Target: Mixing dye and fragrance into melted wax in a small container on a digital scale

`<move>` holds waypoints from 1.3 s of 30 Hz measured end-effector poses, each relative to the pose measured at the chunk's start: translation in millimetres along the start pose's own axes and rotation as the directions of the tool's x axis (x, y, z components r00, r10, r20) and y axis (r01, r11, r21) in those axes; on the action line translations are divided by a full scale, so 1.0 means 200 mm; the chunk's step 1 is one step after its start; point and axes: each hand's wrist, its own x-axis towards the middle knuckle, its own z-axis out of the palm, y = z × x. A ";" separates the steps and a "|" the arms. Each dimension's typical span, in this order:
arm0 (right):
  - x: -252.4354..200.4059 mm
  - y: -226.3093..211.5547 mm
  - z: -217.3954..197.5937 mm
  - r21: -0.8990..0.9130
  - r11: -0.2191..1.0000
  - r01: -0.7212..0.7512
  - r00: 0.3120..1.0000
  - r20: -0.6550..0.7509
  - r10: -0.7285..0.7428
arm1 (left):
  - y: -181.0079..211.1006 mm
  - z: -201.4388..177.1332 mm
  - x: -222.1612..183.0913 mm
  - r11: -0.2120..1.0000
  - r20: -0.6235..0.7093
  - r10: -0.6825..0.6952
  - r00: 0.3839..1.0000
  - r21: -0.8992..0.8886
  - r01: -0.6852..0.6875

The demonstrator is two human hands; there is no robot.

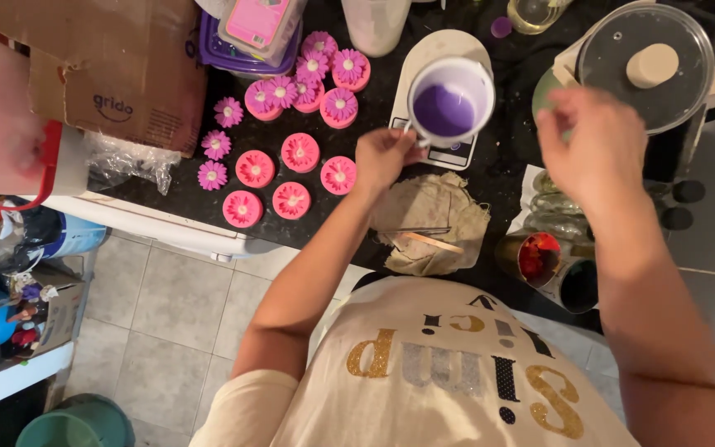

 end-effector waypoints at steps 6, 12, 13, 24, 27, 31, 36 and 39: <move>-0.19 -0.16 0.17 -0.065 0.986 -0.154 0.802 0.574 0.163 | 0.01 0.12 0.29 0.997 -0.145 0.054 0.988 -0.055 -0.063; -0.14 -0.08 0.66 -0.118 0.992 -0.045 0.710 0.694 0.115 | 0.00 0.16 0.40 0.999 -0.122 -0.002 0.993 -0.033 -0.002; -0.12 -0.10 0.67 -0.132 0.991 -0.020 0.717 0.689 0.106 | 0.00 0.15 0.39 1.000 -0.114 -0.013 0.993 -0.006 0.013; -0.05 -0.06 0.87 -0.158 0.987 0.037 0.718 0.691 0.083 | -0.04 -0.14 0.19 0.834 -0.147 0.317 0.937 0.514 -0.202; -0.04 -0.08 0.78 -0.161 0.986 0.042 0.703 0.706 0.085 | -0.07 -0.15 0.10 0.692 -0.098 0.443 0.891 0.670 -0.270; -0.08 -0.06 0.74 0.084 0.955 -0.285 0.804 0.564 0.190 | -0.22 -0.18 0.11 0.625 -0.001 0.419 0.908 0.726 -0.287; -0.15 0.01 0.83 0.524 0.666 -0.531 0.817 0.524 0.240 | -0.26 -0.17 0.11 0.657 0.016 0.325 0.945 0.716 -0.238; -0.18 0.00 0.81 0.608 0.590 -0.531 0.830 0.513 0.219 | -0.25 -0.19 0.09 0.650 -0.002 0.341 0.940 0.723 -0.234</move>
